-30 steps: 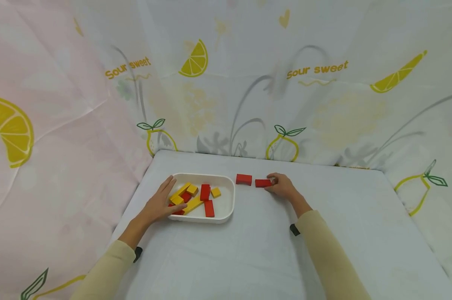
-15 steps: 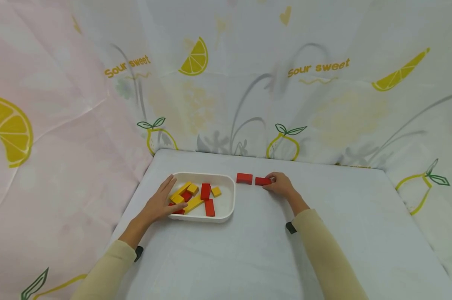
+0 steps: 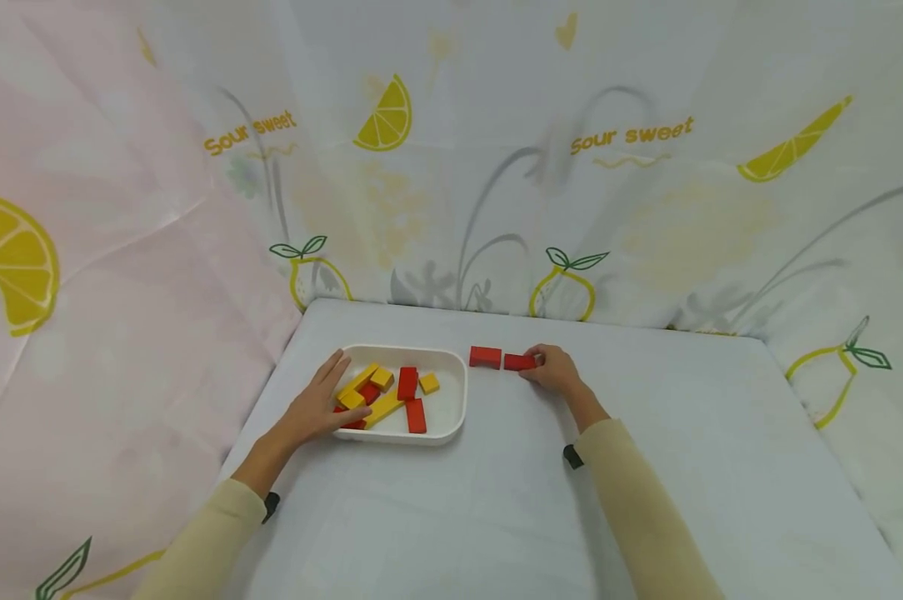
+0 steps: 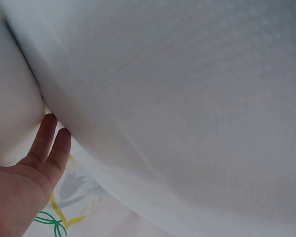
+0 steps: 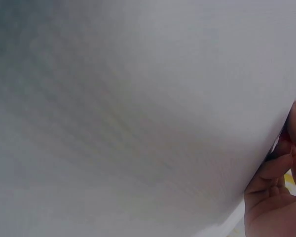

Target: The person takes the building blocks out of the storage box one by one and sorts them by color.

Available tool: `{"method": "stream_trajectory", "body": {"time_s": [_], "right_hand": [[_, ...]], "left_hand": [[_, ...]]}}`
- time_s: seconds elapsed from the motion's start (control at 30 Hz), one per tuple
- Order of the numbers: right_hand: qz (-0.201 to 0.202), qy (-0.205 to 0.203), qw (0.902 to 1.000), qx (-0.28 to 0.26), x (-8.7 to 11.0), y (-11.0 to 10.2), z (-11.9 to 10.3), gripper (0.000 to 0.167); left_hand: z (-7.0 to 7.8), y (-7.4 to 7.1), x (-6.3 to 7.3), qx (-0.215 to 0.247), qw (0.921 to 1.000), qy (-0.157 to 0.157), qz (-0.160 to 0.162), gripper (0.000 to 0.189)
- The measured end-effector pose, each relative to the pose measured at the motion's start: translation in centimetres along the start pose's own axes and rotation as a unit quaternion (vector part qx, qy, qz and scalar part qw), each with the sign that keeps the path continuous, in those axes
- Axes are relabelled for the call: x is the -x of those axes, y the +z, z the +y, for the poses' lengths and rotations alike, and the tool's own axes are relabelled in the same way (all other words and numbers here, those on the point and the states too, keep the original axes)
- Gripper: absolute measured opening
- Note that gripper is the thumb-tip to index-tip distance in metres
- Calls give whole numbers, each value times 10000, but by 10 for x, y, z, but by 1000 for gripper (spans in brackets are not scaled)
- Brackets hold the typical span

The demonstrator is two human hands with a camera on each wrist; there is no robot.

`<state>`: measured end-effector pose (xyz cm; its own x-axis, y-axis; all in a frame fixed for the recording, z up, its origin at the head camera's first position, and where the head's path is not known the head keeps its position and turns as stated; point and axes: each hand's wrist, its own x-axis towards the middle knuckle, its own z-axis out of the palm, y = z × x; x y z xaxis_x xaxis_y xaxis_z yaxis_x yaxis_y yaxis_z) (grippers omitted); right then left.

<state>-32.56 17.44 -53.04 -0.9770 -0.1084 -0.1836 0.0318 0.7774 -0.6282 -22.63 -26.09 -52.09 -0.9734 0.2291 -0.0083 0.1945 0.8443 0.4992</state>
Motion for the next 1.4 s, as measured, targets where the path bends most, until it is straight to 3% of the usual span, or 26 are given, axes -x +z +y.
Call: {"method": "stream_trajectory", "body": {"time_s": [0.17, 0.4, 1.4], "right_hand": [[80, -160, 9998, 78, -1, 3, 0, 39], [13, 48, 9999, 124, -1, 3, -1, 39], [27, 109, 9994, -321, 0, 5, -2, 44]], "left_hand": [[-1, 2, 1, -8, 10000, -33, 29, 106], [-1, 3, 1, 23, 10000, -2, 27, 106], [-2, 2, -2, -9, 10000, -2, 7, 106]]}}
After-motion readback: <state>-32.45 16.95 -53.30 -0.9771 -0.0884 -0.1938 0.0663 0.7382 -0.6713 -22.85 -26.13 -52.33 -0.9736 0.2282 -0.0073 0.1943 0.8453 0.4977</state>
